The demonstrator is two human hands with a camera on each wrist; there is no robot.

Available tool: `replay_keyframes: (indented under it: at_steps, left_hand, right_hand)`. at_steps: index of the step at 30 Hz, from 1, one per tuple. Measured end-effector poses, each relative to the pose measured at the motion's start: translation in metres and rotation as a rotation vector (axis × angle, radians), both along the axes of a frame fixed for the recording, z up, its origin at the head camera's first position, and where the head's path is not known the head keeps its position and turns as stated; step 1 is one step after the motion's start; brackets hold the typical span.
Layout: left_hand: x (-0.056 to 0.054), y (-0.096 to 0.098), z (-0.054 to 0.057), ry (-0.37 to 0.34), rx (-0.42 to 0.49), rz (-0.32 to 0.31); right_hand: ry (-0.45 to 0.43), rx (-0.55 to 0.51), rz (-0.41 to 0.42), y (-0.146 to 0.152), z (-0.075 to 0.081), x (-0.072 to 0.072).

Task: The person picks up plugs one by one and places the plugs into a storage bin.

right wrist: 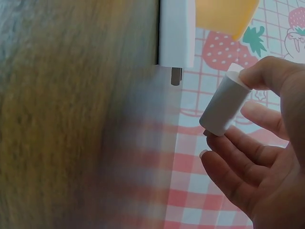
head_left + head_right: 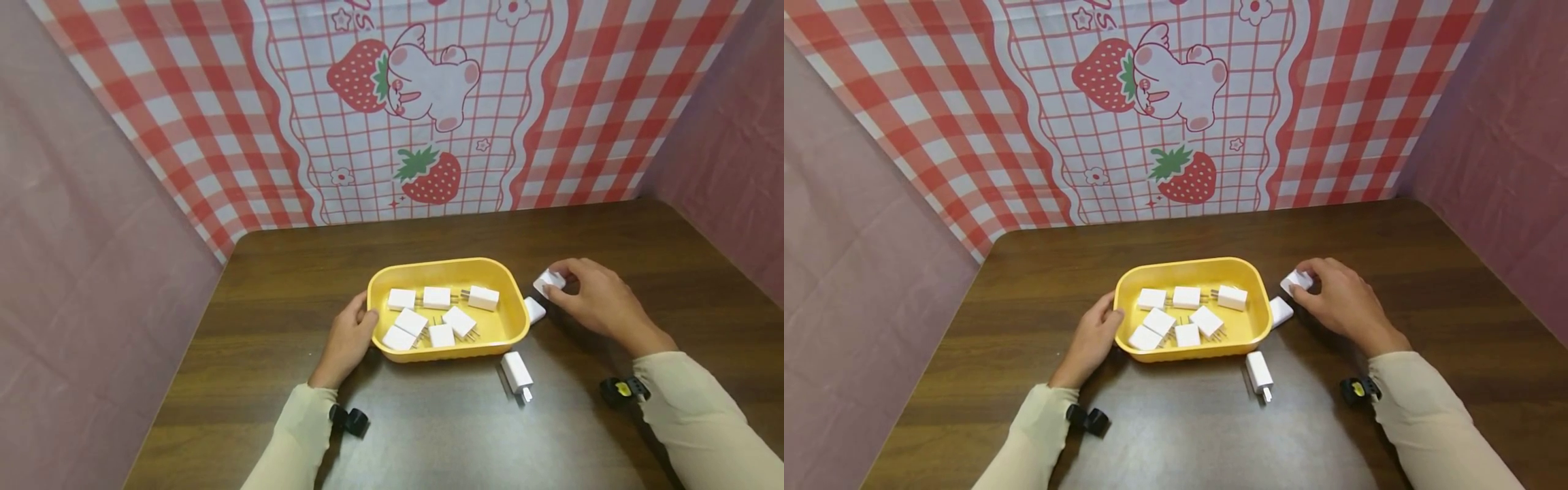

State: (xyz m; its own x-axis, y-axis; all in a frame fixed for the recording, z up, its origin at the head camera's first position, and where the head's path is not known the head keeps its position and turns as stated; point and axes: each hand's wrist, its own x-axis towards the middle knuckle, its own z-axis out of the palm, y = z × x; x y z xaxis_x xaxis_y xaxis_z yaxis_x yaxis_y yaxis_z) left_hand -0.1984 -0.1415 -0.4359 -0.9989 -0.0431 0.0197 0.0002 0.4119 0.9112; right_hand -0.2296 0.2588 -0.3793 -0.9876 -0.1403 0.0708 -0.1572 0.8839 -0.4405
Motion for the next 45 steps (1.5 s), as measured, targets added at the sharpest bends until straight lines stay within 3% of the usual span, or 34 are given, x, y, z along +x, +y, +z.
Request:
replay_keyframes:
  at_steps: [18, 45]
  left_hand:
    - [0.001, 0.000, 0.000, 0.008, 0.006, -0.001]
    - [0.001, 0.000, 0.001, 0.006, 0.007, -0.001]
  right_hand:
    - [0.061, -0.136, 0.000, -0.008, 0.005, 0.014]
    - [0.184, -0.276, 0.120, -0.044, 0.022, 0.032]
